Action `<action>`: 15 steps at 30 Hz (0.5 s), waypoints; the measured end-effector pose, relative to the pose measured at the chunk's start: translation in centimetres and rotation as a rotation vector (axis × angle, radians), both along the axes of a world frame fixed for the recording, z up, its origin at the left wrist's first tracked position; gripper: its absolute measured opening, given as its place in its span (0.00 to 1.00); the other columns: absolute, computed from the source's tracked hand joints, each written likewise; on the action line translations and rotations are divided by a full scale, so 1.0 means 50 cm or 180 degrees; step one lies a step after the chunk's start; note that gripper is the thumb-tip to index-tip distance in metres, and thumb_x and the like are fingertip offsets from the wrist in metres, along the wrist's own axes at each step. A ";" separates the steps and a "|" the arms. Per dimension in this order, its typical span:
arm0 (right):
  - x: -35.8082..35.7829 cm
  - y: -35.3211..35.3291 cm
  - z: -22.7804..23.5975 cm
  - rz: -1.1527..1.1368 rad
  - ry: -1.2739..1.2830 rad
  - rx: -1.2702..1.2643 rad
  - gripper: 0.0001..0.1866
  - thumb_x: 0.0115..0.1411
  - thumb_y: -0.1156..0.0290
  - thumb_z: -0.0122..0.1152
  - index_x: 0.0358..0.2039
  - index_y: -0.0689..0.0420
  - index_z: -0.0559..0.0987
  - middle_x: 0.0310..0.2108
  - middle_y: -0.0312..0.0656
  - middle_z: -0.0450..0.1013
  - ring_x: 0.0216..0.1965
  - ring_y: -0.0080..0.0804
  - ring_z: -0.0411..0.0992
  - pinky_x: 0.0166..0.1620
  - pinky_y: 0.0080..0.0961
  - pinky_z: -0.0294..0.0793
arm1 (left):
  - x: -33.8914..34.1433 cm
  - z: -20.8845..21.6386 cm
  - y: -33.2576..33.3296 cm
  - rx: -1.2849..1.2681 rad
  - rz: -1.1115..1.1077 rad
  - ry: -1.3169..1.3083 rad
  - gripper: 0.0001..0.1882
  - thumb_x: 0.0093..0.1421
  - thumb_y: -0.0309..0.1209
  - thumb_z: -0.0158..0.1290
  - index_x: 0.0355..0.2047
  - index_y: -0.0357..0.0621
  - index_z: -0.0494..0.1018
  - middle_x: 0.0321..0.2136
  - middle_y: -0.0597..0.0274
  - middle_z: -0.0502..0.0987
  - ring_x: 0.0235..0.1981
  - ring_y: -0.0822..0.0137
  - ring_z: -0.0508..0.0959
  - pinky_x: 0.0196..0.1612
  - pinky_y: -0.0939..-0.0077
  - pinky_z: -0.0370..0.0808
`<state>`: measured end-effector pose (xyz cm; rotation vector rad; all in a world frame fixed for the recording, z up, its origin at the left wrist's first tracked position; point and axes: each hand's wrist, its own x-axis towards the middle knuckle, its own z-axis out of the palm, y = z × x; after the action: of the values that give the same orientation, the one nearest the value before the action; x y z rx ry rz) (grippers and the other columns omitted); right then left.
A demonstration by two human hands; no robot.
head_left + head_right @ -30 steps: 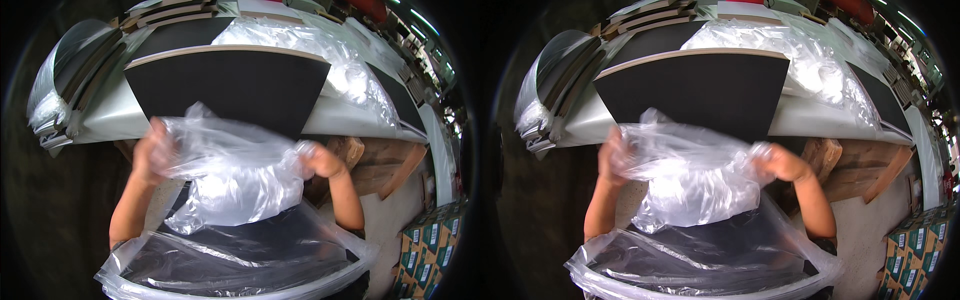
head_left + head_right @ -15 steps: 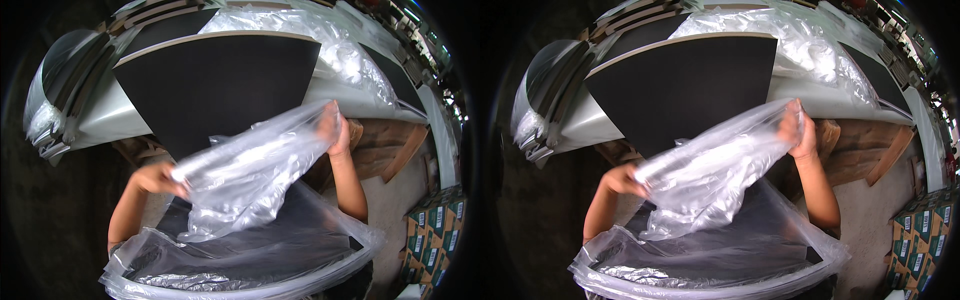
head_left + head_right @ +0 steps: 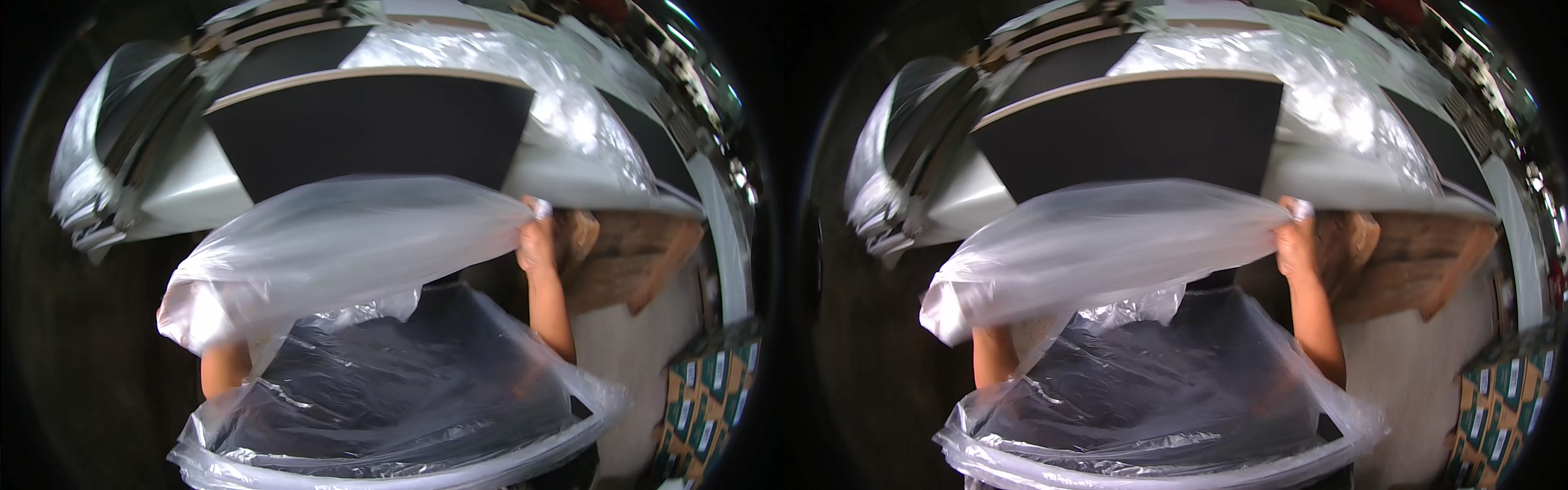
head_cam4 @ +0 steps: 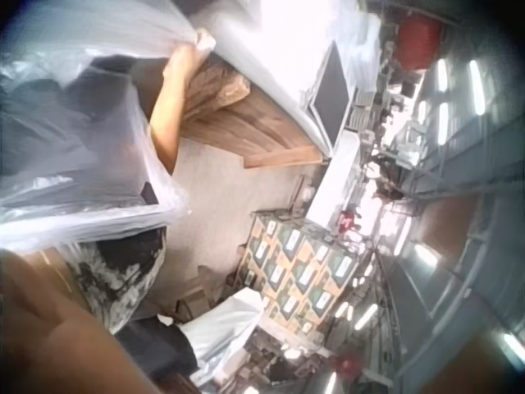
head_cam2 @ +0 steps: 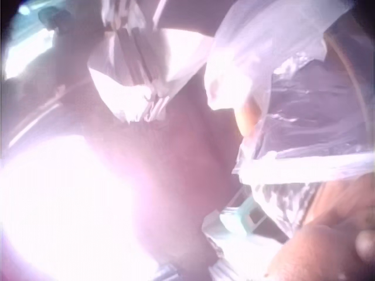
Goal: The person takes black rectangular panels from a stack, places them inside thin plastic sheets, and folds the plastic over the edges by hand.
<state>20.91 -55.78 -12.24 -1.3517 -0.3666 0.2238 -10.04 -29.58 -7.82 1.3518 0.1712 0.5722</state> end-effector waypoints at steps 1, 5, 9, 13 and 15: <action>0.036 -0.008 -0.009 -0.0819 -0.0691 -0.0687 0.09 0.47 0.79 0.60 0.26 0.54 0.69 0.27 0.33 0.68 0.28 0.22 0.67 0.33 0.19 0.66 | -0.003 0.042 -0.005 0.0251 0.0180 -0.0088 0.07 0.50 0.27 0.47 0.29 0.37 0.70 0.24 0.62 0.72 0.23 0.70 0.71 0.28 0.79 0.68; 0.126 -0.048 0.145 -0.2117 -0.2731 -0.0657 0.06 0.52 0.80 0.51 0.31 0.58 0.73 0.29 0.37 0.65 0.36 0.24 0.66 0.39 0.24 0.67 | 0.104 0.175 0.066 0.1981 0.0909 -0.0261 0.06 0.46 0.18 0.48 0.27 0.36 0.70 0.21 0.64 0.70 0.22 0.70 0.70 0.29 0.79 0.68; 0.049 0.064 0.296 -0.1715 -0.4512 -0.1879 0.20 0.51 0.84 0.47 0.44 0.55 0.73 0.44 0.45 0.64 0.40 0.31 0.68 0.37 0.27 0.67 | 0.165 0.201 0.208 0.3912 0.2781 0.0130 0.30 0.37 0.10 0.43 0.42 0.47 0.73 0.33 0.56 0.68 0.40 0.61 0.68 0.44 0.77 0.65; 0.005 0.008 0.220 -0.1687 -0.4900 -0.1727 0.26 0.45 0.86 0.49 0.47 0.54 0.74 0.49 0.46 0.61 0.42 0.34 0.67 0.37 0.25 0.67 | 0.066 0.092 0.154 0.4966 0.2701 -0.0284 0.28 0.40 0.15 0.53 0.44 0.49 0.72 0.45 0.53 0.60 0.52 0.56 0.61 0.48 0.63 0.67; -0.024 -0.080 0.137 -0.1494 -0.4737 -0.1354 0.18 0.48 0.84 0.53 0.42 0.58 0.76 0.46 0.46 0.63 0.37 0.34 0.69 0.34 0.23 0.68 | -0.009 0.057 0.078 0.4459 0.2937 -0.0827 0.18 0.41 0.19 0.56 0.36 0.46 0.76 0.36 0.54 0.65 0.44 0.59 0.69 0.42 0.69 0.70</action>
<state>19.71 -59.78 -5.40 -1.7822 -1.2422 -1.2367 -10.49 -25.68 -4.95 2.5077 0.1763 1.8516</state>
